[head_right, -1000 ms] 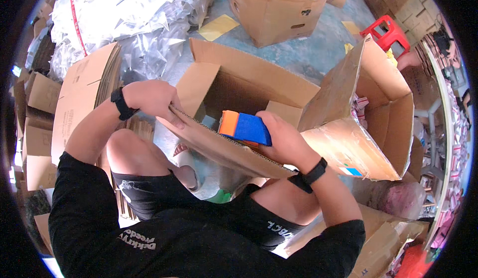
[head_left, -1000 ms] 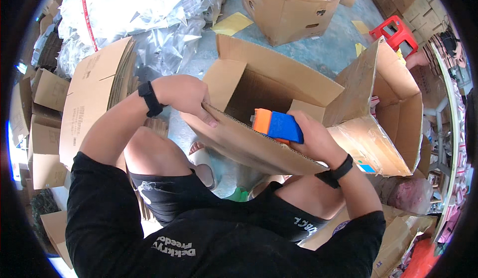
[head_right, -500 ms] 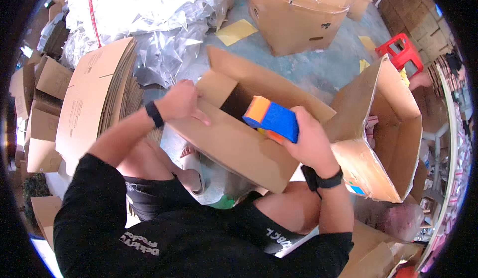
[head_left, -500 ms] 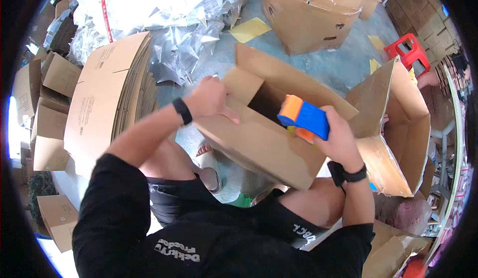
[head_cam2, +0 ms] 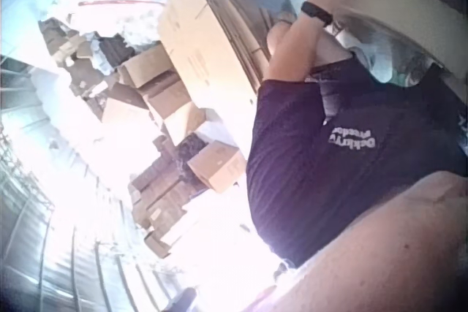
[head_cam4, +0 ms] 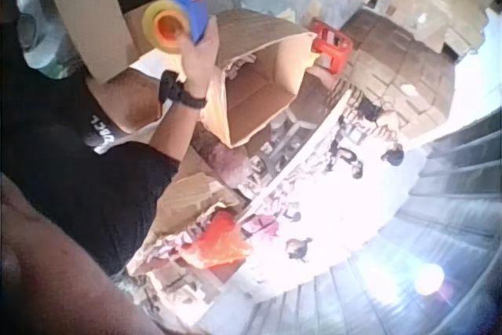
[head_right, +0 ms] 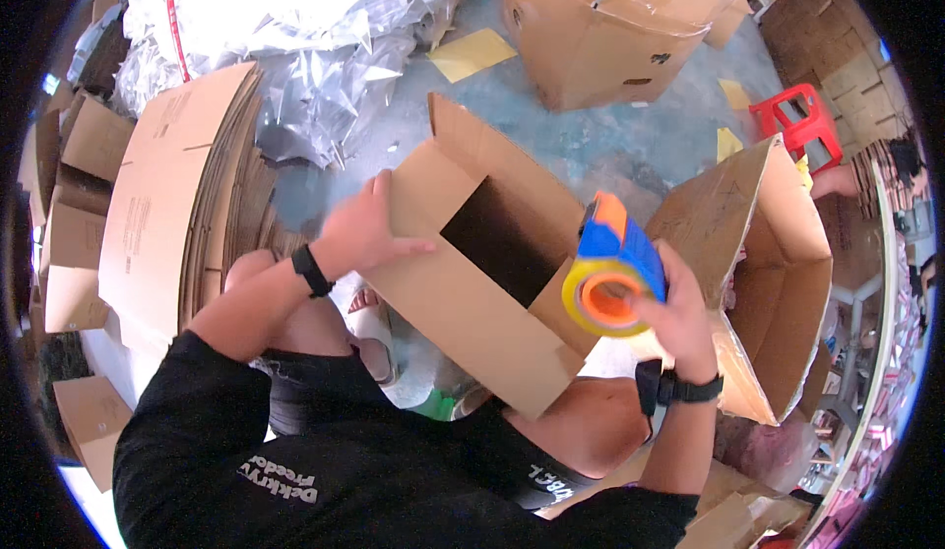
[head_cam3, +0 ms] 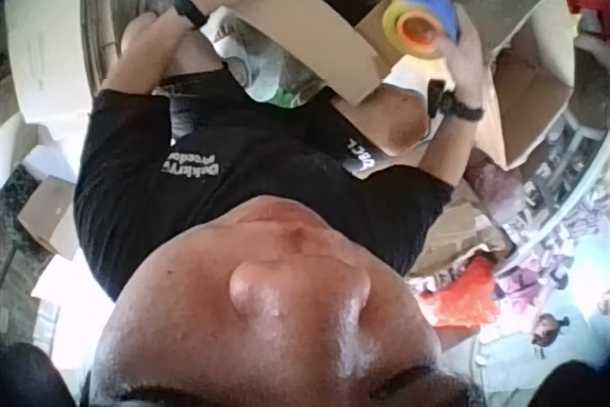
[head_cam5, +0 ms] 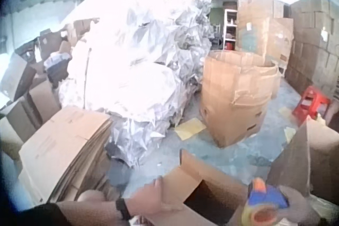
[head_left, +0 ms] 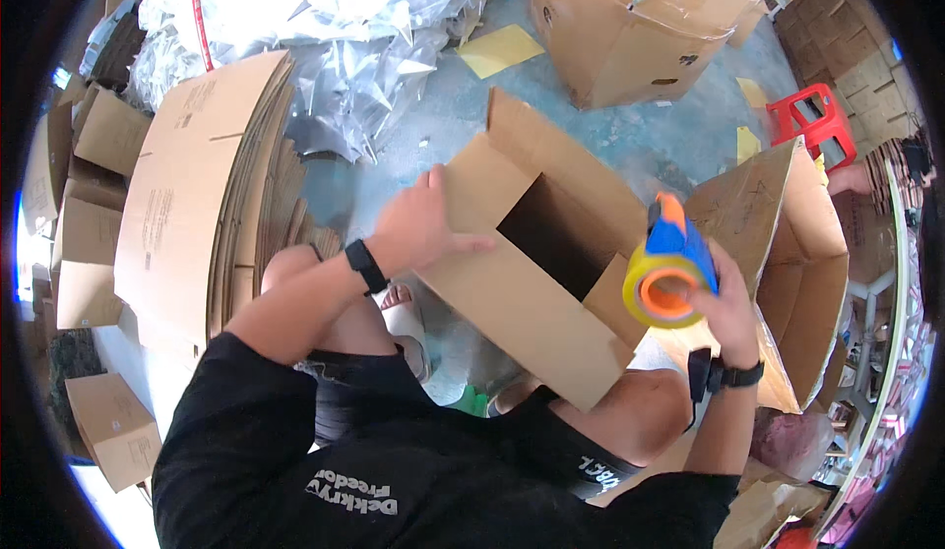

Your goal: The recorder takes flat cardboard sheets, folds them into boxes, and seals the bottom with a tape dispenser.

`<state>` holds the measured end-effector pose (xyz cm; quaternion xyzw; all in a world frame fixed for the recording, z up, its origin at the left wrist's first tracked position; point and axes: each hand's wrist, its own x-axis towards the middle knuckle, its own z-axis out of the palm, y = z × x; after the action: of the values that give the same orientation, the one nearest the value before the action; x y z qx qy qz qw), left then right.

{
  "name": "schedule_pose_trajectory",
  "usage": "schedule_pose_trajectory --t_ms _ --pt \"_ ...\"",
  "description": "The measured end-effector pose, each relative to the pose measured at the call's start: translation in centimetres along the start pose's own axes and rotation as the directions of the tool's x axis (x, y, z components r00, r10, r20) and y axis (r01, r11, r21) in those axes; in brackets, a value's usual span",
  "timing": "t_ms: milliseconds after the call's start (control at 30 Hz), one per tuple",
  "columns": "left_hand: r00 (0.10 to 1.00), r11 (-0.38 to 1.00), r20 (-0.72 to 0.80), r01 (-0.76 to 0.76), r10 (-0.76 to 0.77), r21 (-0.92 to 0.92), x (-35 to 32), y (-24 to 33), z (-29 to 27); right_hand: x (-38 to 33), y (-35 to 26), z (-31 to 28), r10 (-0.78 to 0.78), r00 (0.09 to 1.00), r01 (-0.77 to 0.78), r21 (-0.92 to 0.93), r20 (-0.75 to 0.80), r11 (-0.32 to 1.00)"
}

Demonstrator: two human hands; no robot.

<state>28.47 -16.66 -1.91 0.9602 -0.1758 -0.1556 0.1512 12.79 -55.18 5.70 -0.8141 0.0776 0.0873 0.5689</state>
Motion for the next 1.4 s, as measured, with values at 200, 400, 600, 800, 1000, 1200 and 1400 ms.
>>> schedule_pose_trajectory --t_ms 200,400,600,800,1000,1200,1400 --pt "0.995 0.992 0.005 -0.096 0.097 -0.08 1.3 -1.2 0.3 -5.4 -2.7 5.0 0.088 0.989 -0.041 -0.353 0.119 0.935" --pt "0.964 0.971 -0.236 -0.167 0.124 -0.171 1.7 -2.9 2.3 -6.3 2.1 9.7 -0.097 0.944 0.195 -0.295 0.316 0.936" --pt "0.991 0.972 -0.095 -0.111 0.093 -0.206 2.5 -1.9 1.2 -6.2 1.7 9.0 0.195 0.948 -0.181 -0.076 0.253 0.981" --pt "0.996 0.991 -0.038 -0.081 0.077 -0.109 4.8 -1.5 0.7 -5.7 1.5 9.1 0.065 0.963 -0.014 -0.192 0.262 0.981" --pt "0.999 0.999 0.02 -0.038 0.038 -0.029 3.8 -1.9 0.5 -4.9 -0.3 9.4 0.113 0.953 -0.057 -0.203 0.281 0.978" --pt "0.992 0.993 0.071 -0.095 0.1 -0.07 2.8 -0.4 0.9 -5.3 -0.9 11.4 -0.225 0.95 0.161 -0.278 -0.217 0.947" --pt "0.991 0.991 0.041 -0.127 0.129 -0.048 2.3 0.8 2.6 -6.3 1.1 15.0 -0.251 0.889 0.127 -0.32 -0.384 0.939"
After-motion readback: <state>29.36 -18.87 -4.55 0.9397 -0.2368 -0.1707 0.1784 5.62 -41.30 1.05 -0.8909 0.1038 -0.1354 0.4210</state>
